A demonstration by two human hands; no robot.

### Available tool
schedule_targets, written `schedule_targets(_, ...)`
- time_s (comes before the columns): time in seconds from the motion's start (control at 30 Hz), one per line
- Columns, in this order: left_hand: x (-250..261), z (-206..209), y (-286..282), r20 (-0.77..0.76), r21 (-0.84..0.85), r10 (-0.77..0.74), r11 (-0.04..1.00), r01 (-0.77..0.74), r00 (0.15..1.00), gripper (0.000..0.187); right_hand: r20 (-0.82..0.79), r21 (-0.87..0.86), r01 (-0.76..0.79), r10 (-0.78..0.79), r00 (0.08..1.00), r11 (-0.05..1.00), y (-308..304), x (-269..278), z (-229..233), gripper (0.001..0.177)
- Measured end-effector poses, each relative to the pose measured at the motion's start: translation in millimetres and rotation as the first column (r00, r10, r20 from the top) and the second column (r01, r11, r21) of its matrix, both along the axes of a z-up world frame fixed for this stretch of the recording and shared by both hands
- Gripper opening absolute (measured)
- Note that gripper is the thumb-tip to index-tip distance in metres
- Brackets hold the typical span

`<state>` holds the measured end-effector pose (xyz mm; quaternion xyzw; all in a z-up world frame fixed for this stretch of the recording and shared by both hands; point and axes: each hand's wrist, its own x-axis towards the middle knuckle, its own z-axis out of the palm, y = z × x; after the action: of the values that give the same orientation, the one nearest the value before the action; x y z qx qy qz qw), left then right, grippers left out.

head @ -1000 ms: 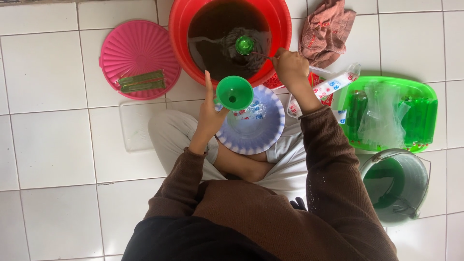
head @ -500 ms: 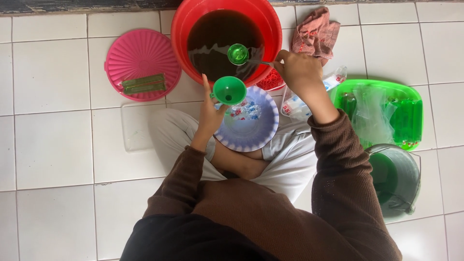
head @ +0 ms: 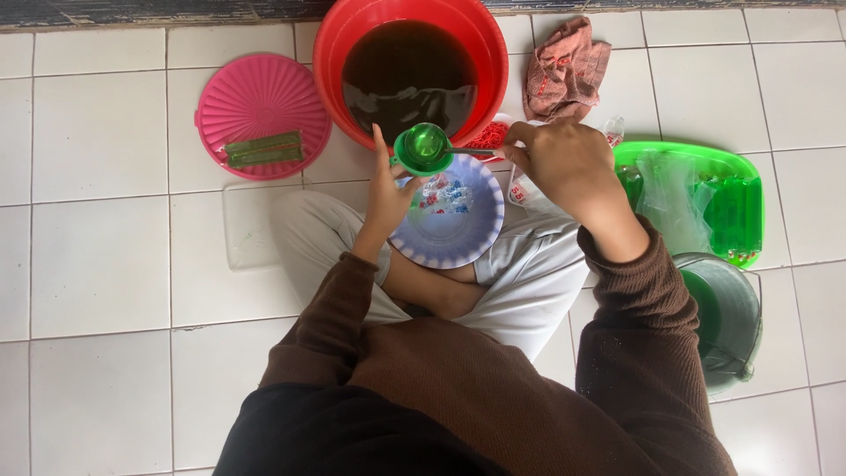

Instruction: Manually filling plastic tubes with liquid using a ladle and funnel, then sealing them with rubber bands.

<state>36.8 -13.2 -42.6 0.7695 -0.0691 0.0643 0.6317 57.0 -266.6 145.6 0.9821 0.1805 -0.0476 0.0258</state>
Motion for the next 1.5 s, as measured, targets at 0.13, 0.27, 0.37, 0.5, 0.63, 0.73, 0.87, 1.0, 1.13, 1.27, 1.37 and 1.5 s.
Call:
schedule_targets(0.13, -3.7, 41.3, 0.9, 0.016, -0.017, -0.018, 1.0, 0.018, 1.0, 0.113, 0.041, 0.007, -0.049, 0.048, 0.998, 0.999, -5.2, -17.2, 7.2, 0.016)
schedule_targets(0.27, -2.4, 63.0, 3.5, 0.07, -0.065, -0.061, 0.996, 0.066, 0.996, 0.115, 0.068, 0.097, -0.065, 0.059, 0.996, 0.993, -1.9, -32.5, 31.9, 0.019)
schedule_targets(0.37, 6.4, 56.3, 7.8, 0.086, -0.064, -0.101, 0.992, 0.106, 0.991, 0.114, 0.049, 0.276, -0.084, 0.073, 0.996, 0.957, 3.7, -41.2, 60.4, 0.025)
schedule_targets(0.5, 12.6, 52.0, 10.8, 0.021, -0.006, -0.129, 0.992, 0.129, 0.991, 0.113, -0.043, 0.483, -0.147, 0.191, 0.981, 0.863, -15.0, -34.0, 71.2, 0.042)
schedule_targets(0.63, 11.2, 45.8, 11.7, 0.02, -0.015, -0.133, 0.991, 0.133, 0.991, 0.114, -0.177, 0.588, -0.109, 0.259, 0.95, 0.802, -29.5, -31.9, 92.2, 0.035)
schedule_targets(0.73, 7.9, 47.9, 10.4, 0.063, -0.026, -0.141, 0.989, 0.143, 0.988, 0.107, -0.251, 0.763, -0.089, 0.421, 0.872, 0.64, -49.2, -23.3, 90.3, 0.047)
schedule_targets(0.87, -0.4, 60.1, 6.0, 0.07, -0.08, -0.133, 0.987, 0.139, 0.989, 0.109, -0.177, 0.913, -0.118, 0.64, 0.748, 0.39, -62.9, -15.4, 71.5, 0.071)
schedule_targets(1.0, -4.1, 74.9, 1.2, 0.052, -0.119, -0.125, 0.984, 0.13, 0.991, 0.108, 0.102, 0.949, -0.249, 0.559, 0.823, 0.194, -47.6, -27.7, 36.5, 0.06)
schedule_targets(1.13, -5.8, 72.6, 2.1, 0.097, -0.177, -0.151, 0.97, 0.166, 0.984, 0.105, 0.219, 0.947, -0.277, 0.303, 0.928, 0.161, -4.6, -56.0, 1.7, 0.02)
schedule_targets(1.27, -6.9, 64.0, 2.9, 0.139, -0.074, -0.127, 0.988, 0.138, 0.982, 0.105, 0.23, 0.964, -0.216, -0.085, 0.969, 0.153, 37.1, -74.7, -21.3, 0.022)
schedule_targets(1.37, -6.3, 58.0, 3.2, 0.177, -0.032, -0.109, 0.993, 0.117, 0.978, 0.106, 0.219, 0.972, -0.196, -0.195, 0.956, 0.131, 52.7, -79.4, -30.5, 0.034)
schedule_targets(1.5, -11.2, 62.8, 4.3, 0.14, 0.008, -0.102, 0.995, 0.102, 0.985, 0.111, 0.21, 0.975, -0.176, -0.3, 0.93, 0.136, 53.5, -83.3, -37.8, 0.046)
